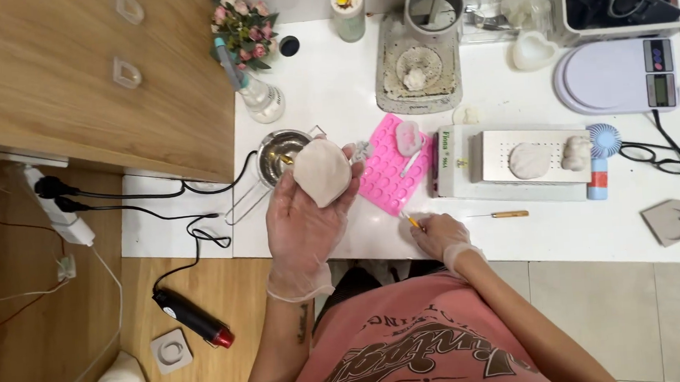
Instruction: Shaping and texturing wax components for candle making.
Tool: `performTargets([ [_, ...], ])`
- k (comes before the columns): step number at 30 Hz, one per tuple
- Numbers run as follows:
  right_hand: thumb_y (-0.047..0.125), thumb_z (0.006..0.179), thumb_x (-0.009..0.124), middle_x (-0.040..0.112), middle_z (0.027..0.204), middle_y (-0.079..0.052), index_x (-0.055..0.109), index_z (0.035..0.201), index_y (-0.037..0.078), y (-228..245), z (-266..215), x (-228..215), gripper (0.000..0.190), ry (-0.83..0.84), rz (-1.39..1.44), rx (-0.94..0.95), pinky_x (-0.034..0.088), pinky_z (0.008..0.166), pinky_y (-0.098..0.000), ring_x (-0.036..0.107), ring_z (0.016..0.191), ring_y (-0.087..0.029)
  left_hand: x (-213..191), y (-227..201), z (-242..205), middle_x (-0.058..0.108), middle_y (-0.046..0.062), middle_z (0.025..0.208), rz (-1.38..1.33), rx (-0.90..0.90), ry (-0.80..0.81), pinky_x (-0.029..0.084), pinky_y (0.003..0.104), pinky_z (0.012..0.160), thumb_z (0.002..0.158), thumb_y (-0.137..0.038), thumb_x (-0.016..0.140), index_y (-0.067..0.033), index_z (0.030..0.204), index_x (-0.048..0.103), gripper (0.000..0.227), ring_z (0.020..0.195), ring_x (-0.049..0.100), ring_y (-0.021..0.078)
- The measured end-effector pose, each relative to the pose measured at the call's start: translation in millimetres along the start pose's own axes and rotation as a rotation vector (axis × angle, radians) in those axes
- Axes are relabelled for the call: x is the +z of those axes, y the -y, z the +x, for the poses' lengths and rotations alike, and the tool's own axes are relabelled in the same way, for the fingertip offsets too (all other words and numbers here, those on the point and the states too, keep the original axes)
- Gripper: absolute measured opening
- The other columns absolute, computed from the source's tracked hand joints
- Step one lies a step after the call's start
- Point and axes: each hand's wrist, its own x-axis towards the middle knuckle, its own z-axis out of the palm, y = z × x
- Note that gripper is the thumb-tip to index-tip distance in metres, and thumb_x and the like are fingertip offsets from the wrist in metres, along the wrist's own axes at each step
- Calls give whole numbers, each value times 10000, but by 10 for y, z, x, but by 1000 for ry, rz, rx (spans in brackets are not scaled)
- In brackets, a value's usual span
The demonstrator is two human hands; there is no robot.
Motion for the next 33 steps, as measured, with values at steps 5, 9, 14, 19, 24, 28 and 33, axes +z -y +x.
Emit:
performTargets([
  [5,377,977,529,745,994,-178,734,1158,188,163,428,161,333,-48,-156,-43,550,877,-489,703,960,-390,-204,-174,-46,425,284,1561,-116,14,21,388,492,1209,1099,-359,396,-44,1583,370,579,1424,444,444],
  [9,281,953,558,743,1028,-189,683,1165,105,276,796,165,302,-52,-261,-111,547,887,-501,697,1007,-388,-294,-191,11,395,293,1592,-238,57,48,367,497,1220,1101,-350,406,-49,1593,363,579,1443,409,461],
  [14,229,923,584,727,1065,-226,488,1408,95,327,1141,77,513,-8,-293,-64,546,897,-517,705,1030,-402,-134,-275,151,400,282,1573,-188,83,-72,352,509,1228,1073,-377,427,-43,1580,348,613,1446,410,450],
  [19,198,931,544,725,1125,-251,223,1616,155,588,982,-56,758,56,-248,-33,541,920,-512,703,1018,-399,-176,-270,186,414,293,1565,-126,52,-105,354,512,1217,1071,-389,447,-44,1599,339,640,1431,415,430],
  [24,204,840,660,556,1272,-243,320,1507,82,446,644,-115,758,-249,-158,-224,534,829,-549,632,1022,-439,-277,16,203,405,277,1572,-88,83,-96,384,504,1222,1076,-407,427,-38,1606,320,655,1444,436,431],
  [28,114,854,646,623,1192,-151,573,1312,147,-535,263,118,466,-336,-389,-526,553,868,-487,644,1073,-357,-370,367,-157,381,273,1593,-59,78,40,371,511,1236,1100,-430,428,-49,1624,303,659,1453,433,443],
  [33,54,755,624,586,1326,-184,461,1433,39,-1753,343,102,698,-556,-984,-427,534,933,-417,589,1187,-316,-615,943,-658,418,286,1606,-61,136,188,437,502,1181,1111,-406,457,-140,1649,282,624,1433,471,454],
])
